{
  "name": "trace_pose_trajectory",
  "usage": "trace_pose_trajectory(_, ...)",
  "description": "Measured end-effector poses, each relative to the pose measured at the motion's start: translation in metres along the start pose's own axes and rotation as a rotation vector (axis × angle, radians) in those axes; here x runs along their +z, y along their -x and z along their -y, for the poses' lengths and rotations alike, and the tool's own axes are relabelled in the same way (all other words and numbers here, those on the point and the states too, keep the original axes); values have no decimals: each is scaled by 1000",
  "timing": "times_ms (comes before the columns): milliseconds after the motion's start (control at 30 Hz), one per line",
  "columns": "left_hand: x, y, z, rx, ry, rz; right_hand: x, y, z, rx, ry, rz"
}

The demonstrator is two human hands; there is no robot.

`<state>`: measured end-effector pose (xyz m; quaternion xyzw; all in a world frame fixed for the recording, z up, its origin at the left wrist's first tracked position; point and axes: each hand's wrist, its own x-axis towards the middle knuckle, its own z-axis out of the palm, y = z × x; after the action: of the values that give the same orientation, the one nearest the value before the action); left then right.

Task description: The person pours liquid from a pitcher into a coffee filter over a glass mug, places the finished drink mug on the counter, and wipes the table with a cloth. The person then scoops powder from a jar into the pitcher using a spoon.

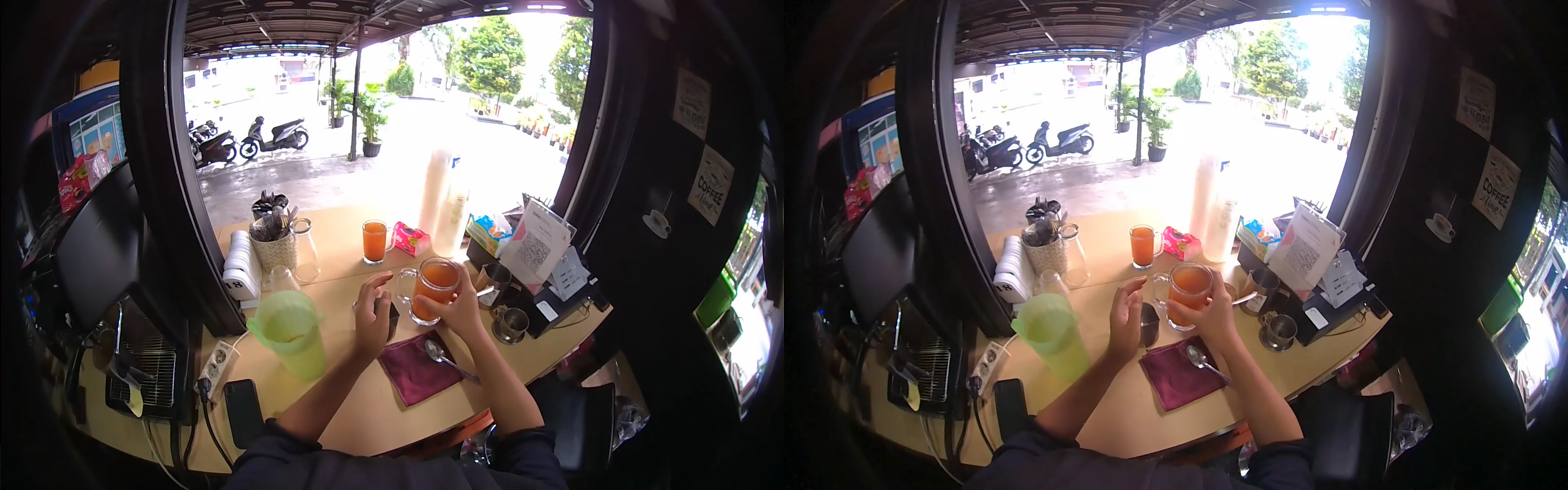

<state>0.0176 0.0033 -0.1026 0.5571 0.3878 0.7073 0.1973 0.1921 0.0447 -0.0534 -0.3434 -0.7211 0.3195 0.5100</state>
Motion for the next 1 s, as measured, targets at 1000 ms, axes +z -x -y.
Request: trace_pose_trajectory(1000, -5, -72, 110, -453, -131, -11, 104, -76, -123, 26, -170, -97)
